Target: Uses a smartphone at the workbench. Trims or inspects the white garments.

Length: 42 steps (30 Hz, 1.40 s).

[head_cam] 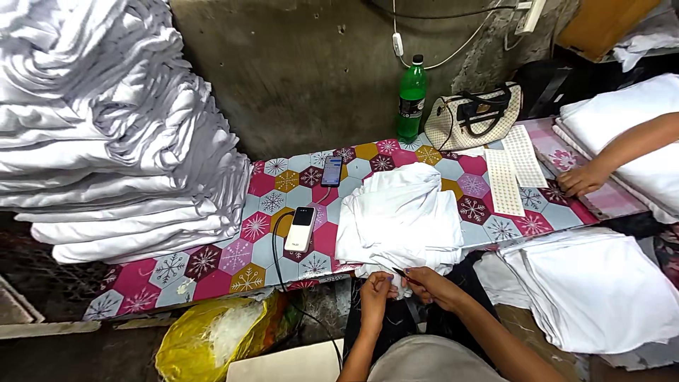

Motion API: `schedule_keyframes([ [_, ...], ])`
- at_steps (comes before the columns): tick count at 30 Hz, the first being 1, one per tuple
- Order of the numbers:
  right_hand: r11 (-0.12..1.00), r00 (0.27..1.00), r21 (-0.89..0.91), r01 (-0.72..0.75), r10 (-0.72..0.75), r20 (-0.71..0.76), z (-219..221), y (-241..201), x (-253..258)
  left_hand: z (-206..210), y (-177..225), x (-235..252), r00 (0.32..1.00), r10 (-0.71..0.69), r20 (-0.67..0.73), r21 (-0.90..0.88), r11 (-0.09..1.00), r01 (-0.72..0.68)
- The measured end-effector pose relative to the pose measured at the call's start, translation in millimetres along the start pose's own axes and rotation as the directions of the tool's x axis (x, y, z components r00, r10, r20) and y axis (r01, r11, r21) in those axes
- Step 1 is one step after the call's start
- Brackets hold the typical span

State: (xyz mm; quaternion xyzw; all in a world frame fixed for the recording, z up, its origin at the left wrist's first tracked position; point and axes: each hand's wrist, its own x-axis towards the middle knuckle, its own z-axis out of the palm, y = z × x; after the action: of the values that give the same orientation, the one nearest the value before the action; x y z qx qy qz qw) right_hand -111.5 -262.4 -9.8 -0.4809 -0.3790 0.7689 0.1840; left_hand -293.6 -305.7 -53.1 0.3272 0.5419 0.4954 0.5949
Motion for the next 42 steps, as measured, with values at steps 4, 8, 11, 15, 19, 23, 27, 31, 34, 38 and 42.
schedule_keyframes([
  [4,0.665,0.867,-0.707,0.240,-0.474,-0.152,23.9,-29.4,-11.4,2.0,12.8,4.0,0.979,-0.185,0.085,-0.258,0.945,0.200],
  [8,0.324,0.803,-0.946,0.022,-0.570,-0.177,51.8,-41.8,27.1,19.0,12.4,19.1,0.978,-0.207,-0.030,-0.238,0.952,0.194],
  [11,0.285,0.691,-0.952,0.115,-0.711,-0.129,43.3,-41.3,34.6,12.7,15.9,19.5,0.996,0.017,-0.092,0.051,0.999,-0.013],
  [15,-0.098,-0.001,-0.953,0.288,-0.995,0.101,13.6,-30.6,4.3,-6.6,19.1,18.3,0.679,0.733,0.051,0.652,0.490,-0.578],
  [19,-0.074,0.111,-0.991,0.113,-0.990,0.087,-42.6,17.0,-8.4,-20.1,7.3,32.7,0.446,0.845,0.295,0.680,0.142,-0.720],
  [23,0.448,0.649,-0.892,0.062,-0.697,-0.305,-47.6,36.6,-35.7,-28.3,-11.4,19.7,0.650,0.665,0.367,0.708,0.254,-0.659],
  [27,0.858,0.824,-0.481,0.177,-0.396,-0.404,-22.0,4.5,-69.0,-35.1,20.5,-4.5,0.945,0.210,0.252,0.856,0.408,-0.319],
  [31,0.978,0.968,-0.101,0.184,-0.198,-0.156,0.9,-13.7,-60.0,-16.3,25.0,-5.7,0.877,0.434,0.207,0.766,0.485,-0.421],
  [34,0.986,0.985,-0.035,0.160,-0.162,-0.063,7.6,-6.3,-36.4,-3.4,5.0,8.3,0.800,0.546,0.249,0.732,0.435,-0.525],
  [38,0.992,0.989,0.013,0.128,-0.127,-0.072,8.2,0.2,-26.1,-5.0,-9.5,17.8,0.705,0.665,0.246,0.723,0.358,-0.591],
  [42,0.997,0.994,0.022,0.077,-0.075,-0.077,3.9,4.8,-26.6,-7.0,-6.1,12.1,0.731,0.653,0.198,0.718,0.411,-0.562],
])
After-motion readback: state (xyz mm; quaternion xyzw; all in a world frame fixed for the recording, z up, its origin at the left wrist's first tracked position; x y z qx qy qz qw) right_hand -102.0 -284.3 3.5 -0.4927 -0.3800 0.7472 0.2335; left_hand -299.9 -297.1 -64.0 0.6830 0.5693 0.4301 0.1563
